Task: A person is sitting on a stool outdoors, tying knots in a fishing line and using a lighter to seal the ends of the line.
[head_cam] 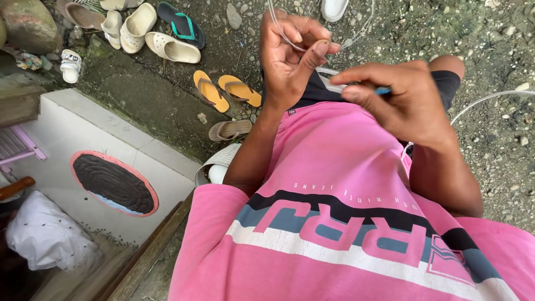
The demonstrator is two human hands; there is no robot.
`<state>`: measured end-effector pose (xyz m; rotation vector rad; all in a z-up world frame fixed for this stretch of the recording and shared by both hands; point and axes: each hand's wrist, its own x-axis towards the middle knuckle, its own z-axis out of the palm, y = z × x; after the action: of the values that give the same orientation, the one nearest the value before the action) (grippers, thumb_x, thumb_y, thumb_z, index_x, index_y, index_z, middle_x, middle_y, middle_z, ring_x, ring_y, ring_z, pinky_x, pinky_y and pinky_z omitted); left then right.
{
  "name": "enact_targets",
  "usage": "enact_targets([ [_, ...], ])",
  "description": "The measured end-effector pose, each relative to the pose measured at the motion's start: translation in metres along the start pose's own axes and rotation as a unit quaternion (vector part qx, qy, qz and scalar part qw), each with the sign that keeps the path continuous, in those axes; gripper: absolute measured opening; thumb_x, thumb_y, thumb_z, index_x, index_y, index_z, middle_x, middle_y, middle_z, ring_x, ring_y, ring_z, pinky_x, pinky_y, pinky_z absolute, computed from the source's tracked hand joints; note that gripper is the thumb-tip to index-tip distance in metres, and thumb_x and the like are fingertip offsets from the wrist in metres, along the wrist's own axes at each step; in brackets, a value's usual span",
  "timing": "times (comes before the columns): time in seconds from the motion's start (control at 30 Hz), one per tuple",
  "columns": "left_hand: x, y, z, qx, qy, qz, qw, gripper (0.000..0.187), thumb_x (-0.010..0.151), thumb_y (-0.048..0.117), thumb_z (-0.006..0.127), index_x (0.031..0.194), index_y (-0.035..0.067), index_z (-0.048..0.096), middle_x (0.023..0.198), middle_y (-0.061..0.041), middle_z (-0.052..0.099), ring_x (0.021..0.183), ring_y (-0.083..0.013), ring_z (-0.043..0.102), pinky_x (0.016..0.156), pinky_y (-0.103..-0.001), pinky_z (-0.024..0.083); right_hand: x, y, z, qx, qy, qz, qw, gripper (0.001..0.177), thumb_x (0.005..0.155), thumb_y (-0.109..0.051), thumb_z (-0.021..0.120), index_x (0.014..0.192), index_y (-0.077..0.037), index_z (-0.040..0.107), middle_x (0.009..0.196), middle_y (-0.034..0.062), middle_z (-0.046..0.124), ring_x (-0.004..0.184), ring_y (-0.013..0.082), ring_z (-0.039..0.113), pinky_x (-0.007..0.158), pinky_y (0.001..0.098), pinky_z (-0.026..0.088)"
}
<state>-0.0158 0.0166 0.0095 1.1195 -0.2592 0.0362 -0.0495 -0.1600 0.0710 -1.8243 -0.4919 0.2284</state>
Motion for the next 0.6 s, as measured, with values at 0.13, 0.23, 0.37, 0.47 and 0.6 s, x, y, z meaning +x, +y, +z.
enact_targets([
  [0.13, -0.003, -0.007, 0.0, -0.061, 0.057, -0.037, 0.996, 0.028, 0.091, 0.008, 0.062, 0.096, 0.014, 0.036, 0.093, -0.006, 0.059, 0.077, -0.0177, 0.067, 0.055, -0.02, 0.05, -0.006, 0.01, -0.008, 0.023, 0.052, 0.111, 0.992, 0.018, 0.102, -0.012, 0.062, 0.114, 0.001, 0.065, 0.075, 0.0004, 0.053, 0.066, 0.0068, 0.039, 0.064, 0.0213, 0.034],
  [0.23, -0.001, -0.021, -0.005, -0.196, 0.043, -0.01, 0.98, 0.029, 0.087, -0.005, 0.06, 0.099, 0.014, 0.042, 0.096, -0.007, 0.057, 0.083, -0.014, 0.052, 0.057, -0.024, 0.045, -0.004, 0.019, -0.009, 0.024, 0.049, 0.122, 0.991, 0.017, 0.103, -0.015, 0.06, 0.112, -0.001, 0.066, 0.073, -0.0013, 0.05, 0.064, 0.0066, 0.035, 0.06, 0.0221, 0.027],
  [0.37, 0.01, -0.004, -0.003, -0.258, -0.019, -0.054, 0.964, 0.025, 0.088, 0.0, 0.055, 0.097, 0.016, 0.038, 0.093, -0.005, 0.05, 0.077, -0.0127, 0.044, 0.055, -0.021, 0.038, -0.002, 0.016, -0.009, 0.073, 0.057, 0.151, 0.984, 0.019, 0.102, -0.019, 0.058, 0.109, -0.002, 0.064, 0.069, -0.0036, 0.044, 0.062, 0.0047, 0.032, 0.056, 0.0199, 0.024],
  [0.47, 0.013, -0.01, -0.001, -0.296, -0.054, -0.081, 0.95, 0.026, 0.089, 0.004, 0.058, 0.096, 0.016, 0.035, 0.091, -0.004, 0.047, 0.079, -0.0117, 0.042, 0.059, -0.022, 0.036, -0.001, 0.011, -0.01, 0.023, 0.045, 0.11, 0.993, 0.015, 0.101, -0.012, 0.06, 0.108, 0.001, 0.065, 0.093, 0.0064, 0.064, 0.074, 0.009, 0.049, 0.065, 0.0214, 0.038],
  [0.6, 0.015, -0.023, 0.002, -0.12, 0.033, 0.026, 0.992, 0.026, 0.086, 0.001, 0.062, 0.097, 0.012, 0.042, 0.09, -0.006, 0.058, 0.089, -0.0186, 0.056, 0.079, -0.03, 0.046, 0.003, 0.013, -0.005, 0.042, 0.08, 0.101, 0.991, 0.015, 0.102, -0.013, 0.06, 0.109, -0.001, 0.063, 0.078, 0.0011, 0.055, 0.061, 0.0056, 0.039, 0.055, 0.0201, 0.03],
])
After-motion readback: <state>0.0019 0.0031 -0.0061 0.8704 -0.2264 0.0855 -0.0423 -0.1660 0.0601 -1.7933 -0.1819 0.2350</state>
